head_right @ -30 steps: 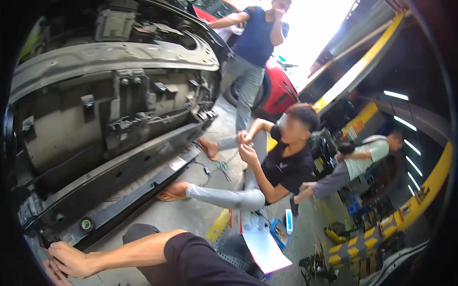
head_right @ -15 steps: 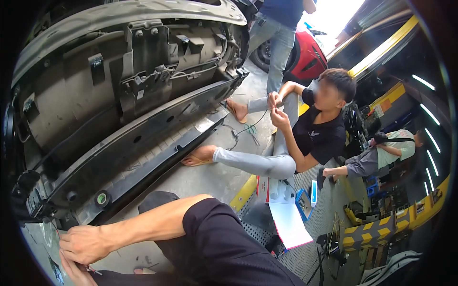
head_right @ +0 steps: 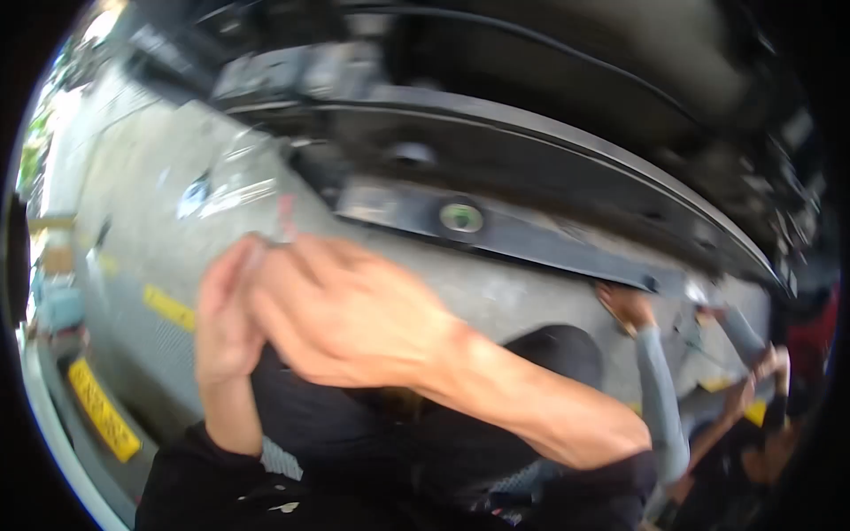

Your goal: Connecting and taping electrical wires on a car front bumper.

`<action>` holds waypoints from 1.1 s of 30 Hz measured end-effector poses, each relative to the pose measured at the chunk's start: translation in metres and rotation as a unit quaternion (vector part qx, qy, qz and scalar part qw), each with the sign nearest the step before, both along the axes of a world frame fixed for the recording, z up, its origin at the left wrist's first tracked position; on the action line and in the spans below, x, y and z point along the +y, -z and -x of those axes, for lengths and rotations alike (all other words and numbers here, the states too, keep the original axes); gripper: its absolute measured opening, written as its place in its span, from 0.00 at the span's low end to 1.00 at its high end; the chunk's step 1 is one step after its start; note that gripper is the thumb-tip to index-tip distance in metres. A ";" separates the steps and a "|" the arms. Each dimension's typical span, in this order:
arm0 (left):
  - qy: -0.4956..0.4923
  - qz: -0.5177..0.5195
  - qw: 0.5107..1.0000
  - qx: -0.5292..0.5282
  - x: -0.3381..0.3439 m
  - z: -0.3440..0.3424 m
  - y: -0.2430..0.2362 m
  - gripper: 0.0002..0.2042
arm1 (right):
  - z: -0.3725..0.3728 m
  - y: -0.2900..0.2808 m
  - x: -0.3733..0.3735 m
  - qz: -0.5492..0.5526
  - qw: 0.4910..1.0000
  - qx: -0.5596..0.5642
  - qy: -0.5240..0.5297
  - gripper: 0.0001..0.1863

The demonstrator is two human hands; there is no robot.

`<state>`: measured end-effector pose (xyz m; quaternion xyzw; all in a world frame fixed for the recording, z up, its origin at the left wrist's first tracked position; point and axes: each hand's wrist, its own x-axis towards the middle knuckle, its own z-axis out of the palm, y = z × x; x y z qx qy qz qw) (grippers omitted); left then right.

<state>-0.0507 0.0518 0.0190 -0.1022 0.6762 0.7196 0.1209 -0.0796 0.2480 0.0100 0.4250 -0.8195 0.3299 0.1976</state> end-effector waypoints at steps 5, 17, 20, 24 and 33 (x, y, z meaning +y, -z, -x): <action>0.088 -0.028 0.995 -0.023 0.005 0.010 -0.026 0.13 | 0.016 -0.016 -0.004 0.048 0.997 0.059 -0.023 0.10; -0.002 0.121 0.968 0.222 0.005 0.007 -0.010 0.06 | -0.004 -0.055 -0.014 0.378 0.514 -0.770 0.016 0.13; 0.000 0.144 0.955 0.258 0.007 0.008 -0.011 0.04 | -0.008 -0.054 -0.022 0.417 0.480 -0.771 0.042 0.12; 0.013 0.199 0.936 0.290 0.007 0.008 -0.009 0.04 | -0.009 -0.050 -0.020 0.403 0.498 -0.766 0.043 0.10; 0.085 0.144 0.977 0.130 0.005 0.006 -0.018 0.10 | -0.012 -0.028 -0.020 0.124 0.932 -0.332 0.068 0.05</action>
